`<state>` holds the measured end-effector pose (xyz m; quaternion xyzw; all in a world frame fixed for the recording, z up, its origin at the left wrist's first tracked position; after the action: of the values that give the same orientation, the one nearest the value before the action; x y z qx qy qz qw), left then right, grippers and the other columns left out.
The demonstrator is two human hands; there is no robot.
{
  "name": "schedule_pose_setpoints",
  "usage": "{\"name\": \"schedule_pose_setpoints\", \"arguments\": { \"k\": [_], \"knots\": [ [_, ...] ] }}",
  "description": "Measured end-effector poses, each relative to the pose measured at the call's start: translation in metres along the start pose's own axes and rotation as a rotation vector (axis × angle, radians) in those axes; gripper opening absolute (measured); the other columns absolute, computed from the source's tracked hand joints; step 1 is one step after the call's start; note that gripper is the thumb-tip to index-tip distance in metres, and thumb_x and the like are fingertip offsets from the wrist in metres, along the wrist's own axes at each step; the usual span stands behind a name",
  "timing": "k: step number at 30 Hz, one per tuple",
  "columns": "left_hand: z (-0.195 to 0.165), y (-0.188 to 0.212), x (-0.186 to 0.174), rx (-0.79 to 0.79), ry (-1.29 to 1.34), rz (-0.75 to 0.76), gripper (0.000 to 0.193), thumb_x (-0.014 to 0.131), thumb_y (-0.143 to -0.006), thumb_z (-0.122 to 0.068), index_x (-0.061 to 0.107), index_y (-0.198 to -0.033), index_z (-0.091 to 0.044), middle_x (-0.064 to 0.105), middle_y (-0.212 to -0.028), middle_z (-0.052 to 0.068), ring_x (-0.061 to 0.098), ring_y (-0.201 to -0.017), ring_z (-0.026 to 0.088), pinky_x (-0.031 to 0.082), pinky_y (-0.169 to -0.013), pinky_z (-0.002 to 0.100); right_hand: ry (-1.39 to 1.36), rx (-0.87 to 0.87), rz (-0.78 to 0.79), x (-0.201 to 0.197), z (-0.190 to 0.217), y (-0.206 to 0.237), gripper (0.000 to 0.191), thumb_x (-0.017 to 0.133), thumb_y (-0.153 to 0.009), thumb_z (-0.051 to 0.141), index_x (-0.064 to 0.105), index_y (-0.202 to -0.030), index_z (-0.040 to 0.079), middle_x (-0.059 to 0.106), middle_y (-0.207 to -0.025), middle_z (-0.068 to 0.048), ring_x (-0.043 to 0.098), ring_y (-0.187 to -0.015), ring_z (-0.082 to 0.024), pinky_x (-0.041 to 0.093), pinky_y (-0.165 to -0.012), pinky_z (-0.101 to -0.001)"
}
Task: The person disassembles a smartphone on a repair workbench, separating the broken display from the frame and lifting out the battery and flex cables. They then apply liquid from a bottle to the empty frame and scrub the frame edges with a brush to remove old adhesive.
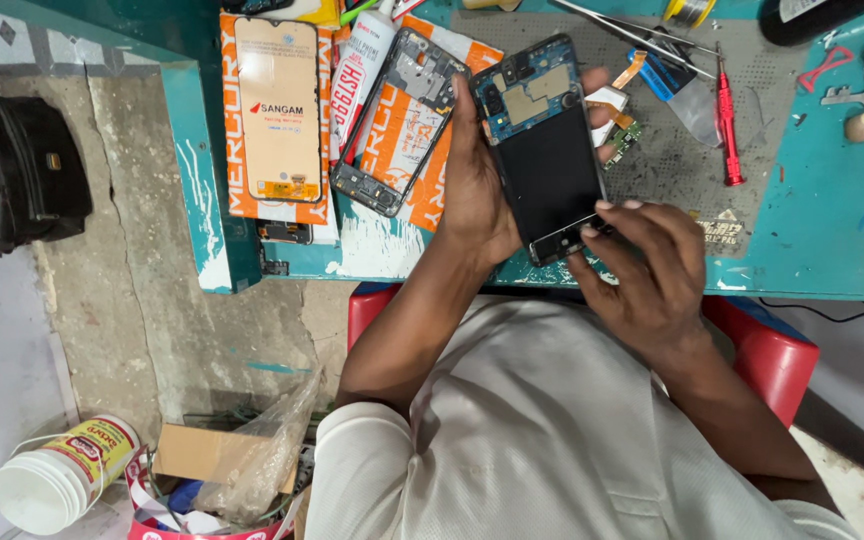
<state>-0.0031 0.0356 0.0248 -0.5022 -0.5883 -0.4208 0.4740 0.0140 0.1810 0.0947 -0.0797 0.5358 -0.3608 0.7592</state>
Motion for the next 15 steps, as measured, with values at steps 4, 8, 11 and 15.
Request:
{"name": "schedule_pose_setpoints", "arguments": {
  "k": [4,8,11,15],
  "knots": [
    [-0.012,0.006,-0.016,0.113,-0.393,-0.261,0.067,0.043,-0.111,-0.054,0.039,-0.156,-0.005,0.053,-0.148,0.018,0.063,-0.121,0.021,0.057,-0.101,0.039,-0.153,0.057,-0.034,0.001,-0.005,0.003,0.043,0.071,-0.090,-0.003,0.056,-0.130,0.000,0.066,-0.126,-0.019,0.068,-0.114,-0.035,0.060,-0.095,-0.0462],
    [-0.021,0.007,-0.015,0.250,-0.714,-0.297,0.059,0.063,-0.110,-0.016,0.038,-0.162,-0.005,0.055,-0.148,0.015,0.062,-0.119,0.012,0.055,-0.096,0.031,-0.577,0.497,-0.138,0.012,-0.038,0.023,0.058,0.069,-0.102,-0.004,0.038,-0.151,-0.003,0.064,-0.129,-0.022,0.070,-0.113,-0.025,0.062,-0.092,-0.0391],
    [-0.024,0.008,-0.011,0.356,-0.751,-0.242,0.063,0.067,-0.106,0.003,0.035,-0.160,-0.003,0.056,-0.145,0.016,0.065,-0.105,0.010,0.054,-0.095,0.026,-0.935,0.676,-0.143,0.027,-0.057,0.033,0.067,0.061,-0.106,-0.008,0.025,-0.161,-0.002,0.063,-0.137,-0.024,0.068,-0.121,-0.024,0.064,-0.099,-0.0395],
    [-0.027,0.010,-0.015,0.383,-0.852,-0.252,0.066,0.067,-0.102,0.007,0.037,-0.161,0.000,0.055,-0.152,0.017,0.066,-0.105,0.011,0.057,-0.094,0.028,-1.315,0.874,-0.152,0.044,-0.078,0.040,0.070,0.056,-0.102,-0.007,0.022,-0.163,-0.001,0.062,-0.138,-0.023,0.069,-0.121,-0.025,0.064,-0.094,-0.0414]
  ]
}}
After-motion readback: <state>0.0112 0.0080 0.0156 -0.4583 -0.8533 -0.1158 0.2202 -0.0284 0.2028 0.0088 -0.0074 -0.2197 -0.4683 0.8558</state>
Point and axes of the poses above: each hand's wrist, its own y-axis away from the middle knuckle, its own x-axis out of the palm, z = x × y, the point moved 9 cm from there along -y, towards the middle knuckle
